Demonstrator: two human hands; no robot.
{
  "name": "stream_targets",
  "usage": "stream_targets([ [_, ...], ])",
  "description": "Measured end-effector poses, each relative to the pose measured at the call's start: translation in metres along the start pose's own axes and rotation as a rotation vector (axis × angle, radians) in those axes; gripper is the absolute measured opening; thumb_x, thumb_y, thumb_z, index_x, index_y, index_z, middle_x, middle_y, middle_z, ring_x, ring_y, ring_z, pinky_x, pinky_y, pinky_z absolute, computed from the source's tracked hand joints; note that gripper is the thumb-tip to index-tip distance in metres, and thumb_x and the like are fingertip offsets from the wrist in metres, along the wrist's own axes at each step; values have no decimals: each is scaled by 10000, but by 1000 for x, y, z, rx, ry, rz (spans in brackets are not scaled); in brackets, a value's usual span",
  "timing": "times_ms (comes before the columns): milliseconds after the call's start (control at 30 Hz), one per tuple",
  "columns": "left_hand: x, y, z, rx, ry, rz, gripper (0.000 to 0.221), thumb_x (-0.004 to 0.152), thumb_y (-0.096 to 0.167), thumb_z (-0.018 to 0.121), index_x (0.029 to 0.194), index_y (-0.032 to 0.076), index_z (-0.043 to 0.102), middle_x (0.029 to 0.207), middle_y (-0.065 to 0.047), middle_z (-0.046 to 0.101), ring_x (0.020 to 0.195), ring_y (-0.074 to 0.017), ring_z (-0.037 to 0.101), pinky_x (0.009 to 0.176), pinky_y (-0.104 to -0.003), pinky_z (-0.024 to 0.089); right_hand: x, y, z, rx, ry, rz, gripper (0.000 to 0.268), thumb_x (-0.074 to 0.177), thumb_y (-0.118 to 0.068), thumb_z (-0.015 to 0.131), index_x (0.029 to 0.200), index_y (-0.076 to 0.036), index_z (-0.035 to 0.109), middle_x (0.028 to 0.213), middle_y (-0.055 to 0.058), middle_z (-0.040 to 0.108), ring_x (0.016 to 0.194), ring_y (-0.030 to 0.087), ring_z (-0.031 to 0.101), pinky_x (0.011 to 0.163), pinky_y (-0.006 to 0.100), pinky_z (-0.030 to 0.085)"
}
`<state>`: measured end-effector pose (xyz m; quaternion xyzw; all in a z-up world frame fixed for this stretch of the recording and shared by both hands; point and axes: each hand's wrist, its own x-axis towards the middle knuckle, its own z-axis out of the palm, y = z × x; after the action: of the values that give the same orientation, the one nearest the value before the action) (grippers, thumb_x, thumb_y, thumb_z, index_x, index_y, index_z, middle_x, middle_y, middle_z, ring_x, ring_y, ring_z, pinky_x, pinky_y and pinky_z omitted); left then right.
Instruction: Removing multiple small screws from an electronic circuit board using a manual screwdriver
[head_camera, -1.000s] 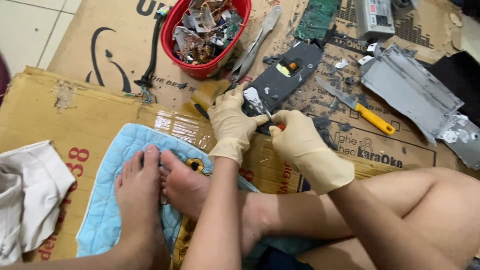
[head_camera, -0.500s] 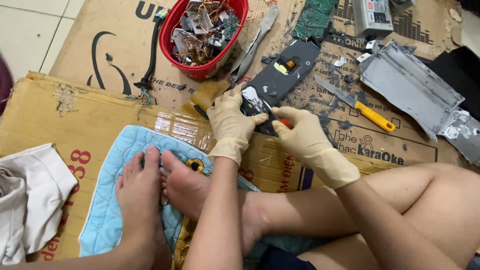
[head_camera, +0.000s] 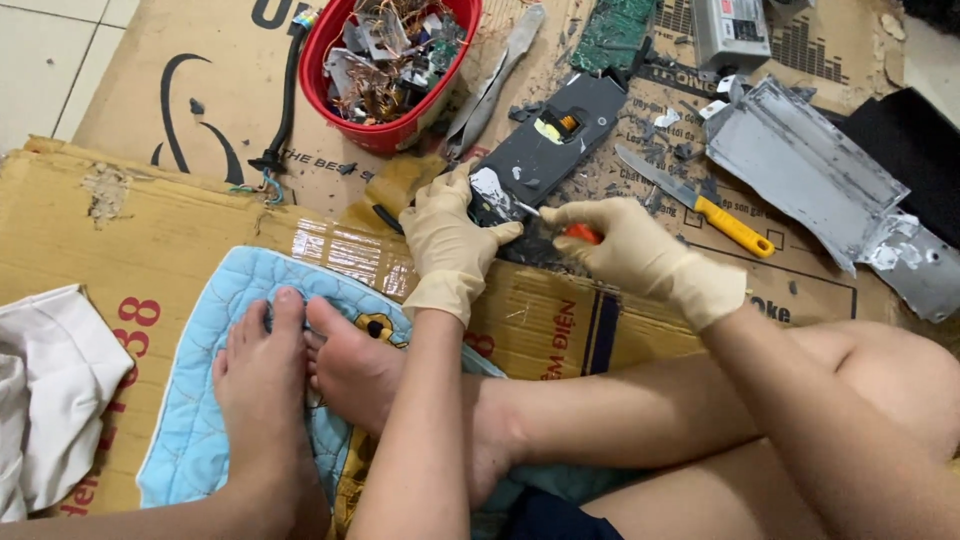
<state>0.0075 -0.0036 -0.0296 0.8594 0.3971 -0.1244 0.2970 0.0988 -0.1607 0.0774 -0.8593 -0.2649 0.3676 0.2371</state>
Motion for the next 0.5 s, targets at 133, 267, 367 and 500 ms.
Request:
stream_targets([
  [133,-5,4,-7,6,-31,-35,1106,640,765,798,1545,396,281,1578,86,351,1496,-169,275,1230,-442,259,9,-17,-26,-255,-147,-98,316,979,-100,622,1283,-110,708,1075,197,748,752,249,645,722,401,592],
  [267,2,-1,-3,-44,-29,-13,1144,607,760,815,1543,500,210,1563,118,360,1483,-170,298,1224,-459,270,16,-30,-42,-500,-237,-157,349,928,-95,682,1272,-117,729,1055,203,774,920,333,736,837,494,607],
  [367,5,-1,-2,-47,-31,-15,1132,613,764,808,1539,510,209,1562,128,361,1486,-159,295,1226,-457,271,9,-23,-43,-451,-218,-117,353,932,-87,671,1282,-91,715,1081,233,764,975,355,731,875,511,603],
  [500,2,-2,-5,-28,-39,-9,1130,618,754,809,1541,501,207,1560,116,370,1486,-166,300,1237,-452,260,17,-8,-42,-323,-215,-80,329,914,-109,712,1241,-99,750,1019,205,789,893,306,734,863,452,600],
])
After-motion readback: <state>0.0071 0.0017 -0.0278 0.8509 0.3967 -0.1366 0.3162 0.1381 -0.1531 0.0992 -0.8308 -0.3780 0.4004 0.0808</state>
